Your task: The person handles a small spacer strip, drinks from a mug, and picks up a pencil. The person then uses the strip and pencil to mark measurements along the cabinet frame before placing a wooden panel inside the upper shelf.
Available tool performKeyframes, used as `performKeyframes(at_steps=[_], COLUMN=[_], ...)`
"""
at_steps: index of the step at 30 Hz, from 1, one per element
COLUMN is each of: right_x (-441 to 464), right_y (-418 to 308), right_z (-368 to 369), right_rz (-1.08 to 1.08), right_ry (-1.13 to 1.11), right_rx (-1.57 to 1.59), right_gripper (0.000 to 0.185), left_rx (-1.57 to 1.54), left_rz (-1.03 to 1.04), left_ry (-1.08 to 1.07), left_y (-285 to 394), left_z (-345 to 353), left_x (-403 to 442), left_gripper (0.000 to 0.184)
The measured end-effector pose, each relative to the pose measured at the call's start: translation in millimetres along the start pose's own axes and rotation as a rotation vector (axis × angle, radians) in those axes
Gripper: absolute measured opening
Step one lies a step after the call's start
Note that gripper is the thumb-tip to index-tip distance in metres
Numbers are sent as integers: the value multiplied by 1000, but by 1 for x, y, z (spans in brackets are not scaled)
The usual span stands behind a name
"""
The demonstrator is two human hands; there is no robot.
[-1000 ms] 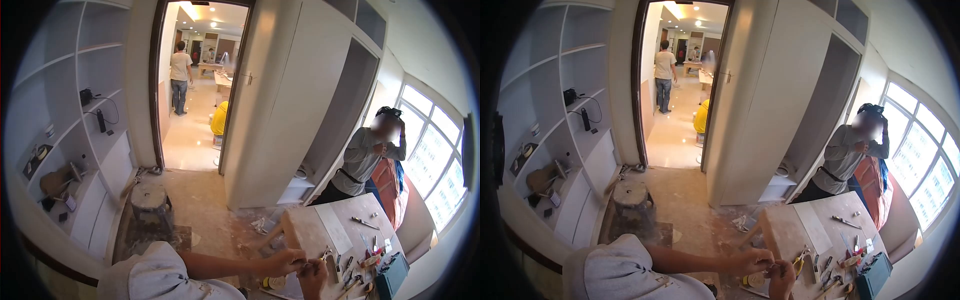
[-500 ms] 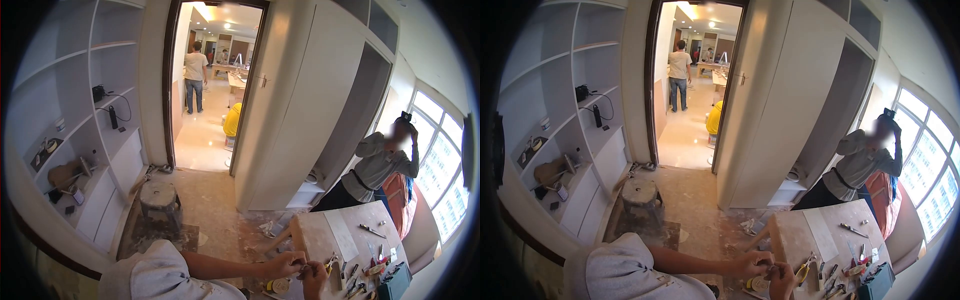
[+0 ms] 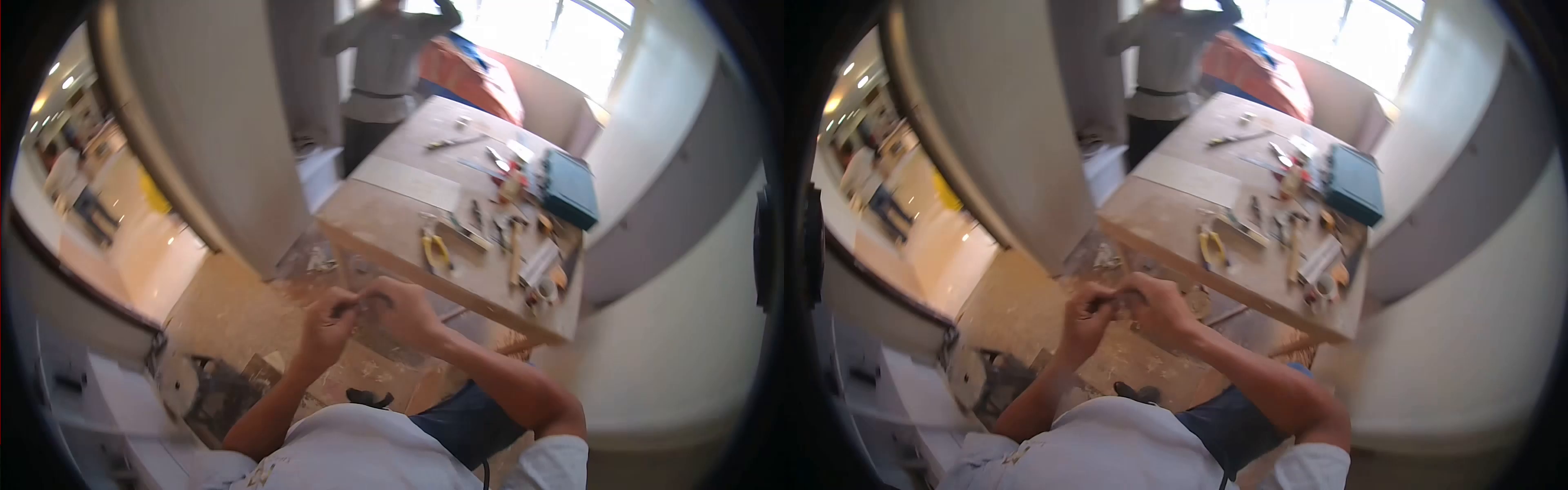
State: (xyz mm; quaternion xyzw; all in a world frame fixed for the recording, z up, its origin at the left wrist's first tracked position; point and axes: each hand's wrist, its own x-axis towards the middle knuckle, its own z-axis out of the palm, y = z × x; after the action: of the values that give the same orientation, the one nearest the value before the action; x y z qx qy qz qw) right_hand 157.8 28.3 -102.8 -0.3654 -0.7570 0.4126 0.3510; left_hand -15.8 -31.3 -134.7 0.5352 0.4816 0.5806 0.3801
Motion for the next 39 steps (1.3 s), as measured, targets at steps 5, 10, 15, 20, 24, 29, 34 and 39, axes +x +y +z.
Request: performKeyframes(at_steps=[5, 10, 15, 20, 24, 29, 34, 39], right_x=[-11, -15, -16, -17, -10, 1, 15, 10], right_y=[4, -2, -3, 5, 11, 23, 33, 27], right_z=[-12, -21, -30, -28, -35, -28, -39, -27], right_rz=[28, 86, -42, -106, 10, -39, 53, 99], right_ry=[-27, 28, 21, 1, -138, -83, 29, -6], right_rx=[55, 108, -42, -139, -140, 194, 242, 260], right_gripper=[17, 16, 15, 17, 30, 50, 47, 41], left_rx=[136, -284, -248, -151, -218, 286, 311, 457], left_rz=[18, -280, -260, -210, -352, 244, 1126, 753], left_ry=[-111, -98, -227, -299, -308, -70, 568, 475], left_y=[-2, 12, 1, -15, -5, 80, 391, 508], left_z=[5, 14, 8, 6, 2, -34, -96, -160], left_x=[-3, 10, 19, 18, 23, 69, 233, 355], left_gripper=[7, 7, 10, 11, 13, 14, 13, 13])
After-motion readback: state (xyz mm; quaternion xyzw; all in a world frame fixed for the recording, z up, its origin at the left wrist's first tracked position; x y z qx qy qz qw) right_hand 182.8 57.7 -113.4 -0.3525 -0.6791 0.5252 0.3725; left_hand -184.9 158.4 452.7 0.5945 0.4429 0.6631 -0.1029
